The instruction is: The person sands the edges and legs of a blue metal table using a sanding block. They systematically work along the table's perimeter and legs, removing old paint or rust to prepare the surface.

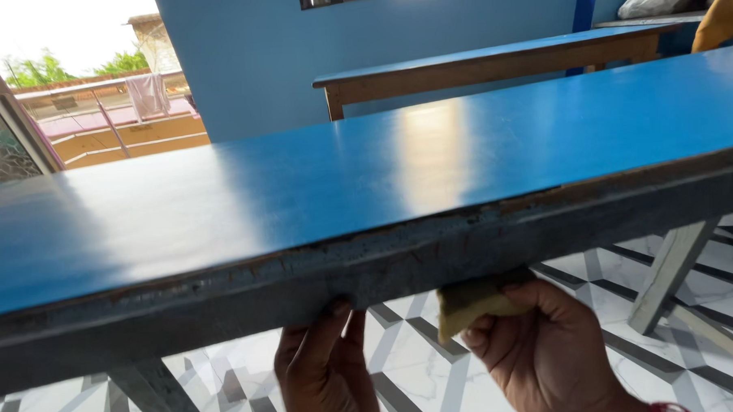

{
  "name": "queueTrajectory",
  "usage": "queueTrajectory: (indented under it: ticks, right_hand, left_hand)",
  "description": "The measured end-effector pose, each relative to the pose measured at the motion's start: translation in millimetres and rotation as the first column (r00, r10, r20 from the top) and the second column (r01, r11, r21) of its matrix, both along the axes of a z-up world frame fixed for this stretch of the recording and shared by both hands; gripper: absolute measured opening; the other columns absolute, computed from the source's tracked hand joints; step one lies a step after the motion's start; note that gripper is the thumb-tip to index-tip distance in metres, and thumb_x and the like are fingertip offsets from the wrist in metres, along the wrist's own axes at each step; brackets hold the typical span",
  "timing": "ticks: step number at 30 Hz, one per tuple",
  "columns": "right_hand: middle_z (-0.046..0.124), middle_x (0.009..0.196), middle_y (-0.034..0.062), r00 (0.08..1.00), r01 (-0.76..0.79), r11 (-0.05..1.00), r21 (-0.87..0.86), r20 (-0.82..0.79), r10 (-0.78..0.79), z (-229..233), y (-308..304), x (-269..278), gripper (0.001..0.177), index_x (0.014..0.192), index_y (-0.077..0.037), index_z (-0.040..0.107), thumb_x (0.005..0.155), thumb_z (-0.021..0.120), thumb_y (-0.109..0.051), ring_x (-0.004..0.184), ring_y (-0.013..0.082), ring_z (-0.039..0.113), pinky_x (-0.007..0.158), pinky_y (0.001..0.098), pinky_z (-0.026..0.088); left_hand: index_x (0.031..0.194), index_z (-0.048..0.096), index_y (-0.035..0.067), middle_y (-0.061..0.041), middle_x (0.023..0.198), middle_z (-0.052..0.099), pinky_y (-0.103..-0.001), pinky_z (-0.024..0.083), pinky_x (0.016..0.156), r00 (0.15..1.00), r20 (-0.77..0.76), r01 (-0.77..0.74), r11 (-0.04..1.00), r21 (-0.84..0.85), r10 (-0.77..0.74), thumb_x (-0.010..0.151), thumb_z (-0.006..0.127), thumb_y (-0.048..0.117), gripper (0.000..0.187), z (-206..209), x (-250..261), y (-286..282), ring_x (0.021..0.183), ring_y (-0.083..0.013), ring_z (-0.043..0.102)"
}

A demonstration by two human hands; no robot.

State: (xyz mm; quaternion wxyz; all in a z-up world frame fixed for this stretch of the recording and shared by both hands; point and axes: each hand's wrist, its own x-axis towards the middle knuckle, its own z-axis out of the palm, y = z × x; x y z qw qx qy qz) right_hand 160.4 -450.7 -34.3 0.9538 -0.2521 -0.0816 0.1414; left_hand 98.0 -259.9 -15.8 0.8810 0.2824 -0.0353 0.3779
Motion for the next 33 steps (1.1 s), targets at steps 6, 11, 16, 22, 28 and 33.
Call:
queueTrajectory:
  ticks: [6, 11, 16, 22, 28, 33]
  right_hand:
    - [0.073, 0.087, 0.0219, 0.965, -0.261, 0.965, -0.039, 0.031, 0.262, 15.9, 22.0, -7.2, 0.032, 0.110, 0.007, 0.062, 0.087, 0.053, -0.014, 0.072, 0.0294, 0.071, 0.066, 0.0401, 0.060]
    - [0.073, 0.092, 0.0159, 0.930, -0.366, 0.931, 0.000, 0.047, 0.365, 9.0, 36.6, -1.5, 0.028, 0.112, 0.001, 0.063, 0.087, 0.059, -0.010, 0.079, 0.0264, 0.070, 0.070, 0.0387, 0.058]
    - [0.073, 0.089, 0.0157, 0.960, -0.279, 0.951, 0.131, 0.033, 0.277, -13.8, 17.9, 22.1, 0.021, 0.104, 0.002, 0.063, 0.087, 0.059, -0.010, 0.075, 0.0270, 0.068, 0.068, 0.0401, 0.057]
    - [0.073, 0.088, 0.0165, 0.992, -0.117, 0.993, 0.033, 0.055, 0.115, -3.8, -61.3, 29.2, 0.024, 0.101, 0.003, 0.063, 0.092, 0.053, -0.016, 0.075, 0.0252, 0.069, 0.069, 0.0383, 0.058]
    - [0.075, 0.089, 0.0162, 0.988, -0.122, 0.991, 0.052, 0.101, 0.116, 5.9, -89.5, 25.6, 0.026, 0.106, 0.004, 0.065, 0.092, 0.053, -0.015, 0.073, 0.0245, 0.070, 0.067, 0.0376, 0.058]
    - [0.075, 0.101, 0.0163, 0.949, -0.259, 0.964, -0.052, 0.171, 0.264, 10.5, -63.4, 15.0, 0.036, 0.123, 0.002, 0.059, 0.091, 0.055, -0.013, 0.084, 0.0227, 0.071, 0.074, 0.0362, 0.058]
  left_hand:
    - [0.117, 0.069, -0.001, -0.013, 0.106, 0.075, -0.042, 0.057, 0.086, 0.983, -0.151, 0.095, 0.992, -0.086, -0.107, 0.080, 0.070, 0.007, 0.039, 21.6, 1.0, -46.0, 0.104, -0.0231, 0.072]
    - [0.120, 0.067, -0.003, -0.016, 0.108, 0.074, -0.040, 0.058, 0.083, 0.964, -0.260, 0.074, 0.997, 0.029, -0.064, 0.081, 0.070, 0.006, 0.041, 33.9, -6.7, -49.4, 0.100, -0.0290, 0.071]
    - [0.121, 0.066, 0.003, -0.013, 0.110, 0.073, -0.042, 0.060, 0.085, 0.976, -0.214, -0.023, 1.000, 0.016, 0.026, 0.080, 0.065, 0.007, 0.041, 31.8, 7.7, -74.9, 0.104, -0.0251, 0.071]
    - [0.119, 0.068, 0.001, -0.010, 0.107, 0.073, -0.036, 0.058, 0.084, 0.974, -0.212, 0.081, 0.997, -0.019, -0.083, 0.087, 0.069, 0.009, 0.033, 17.7, 32.8, -144.8, 0.102, -0.0198, 0.069]
    - [0.111, 0.068, 0.002, -0.009, 0.086, 0.073, -0.029, 0.050, 0.053, 0.965, -0.166, 0.193, 0.979, -0.070, -0.202, 0.081, 0.073, 0.015, 0.033, 30.6, 42.4, -181.7, 0.068, -0.0164, 0.067]
    - [0.104, 0.069, -0.003, -0.013, 0.071, 0.071, -0.025, 0.036, 0.033, 0.956, -0.264, 0.121, 0.992, -0.042, -0.128, 0.076, 0.076, 0.012, 0.032, 30.2, 40.6, -154.4, 0.043, -0.0150, 0.057]
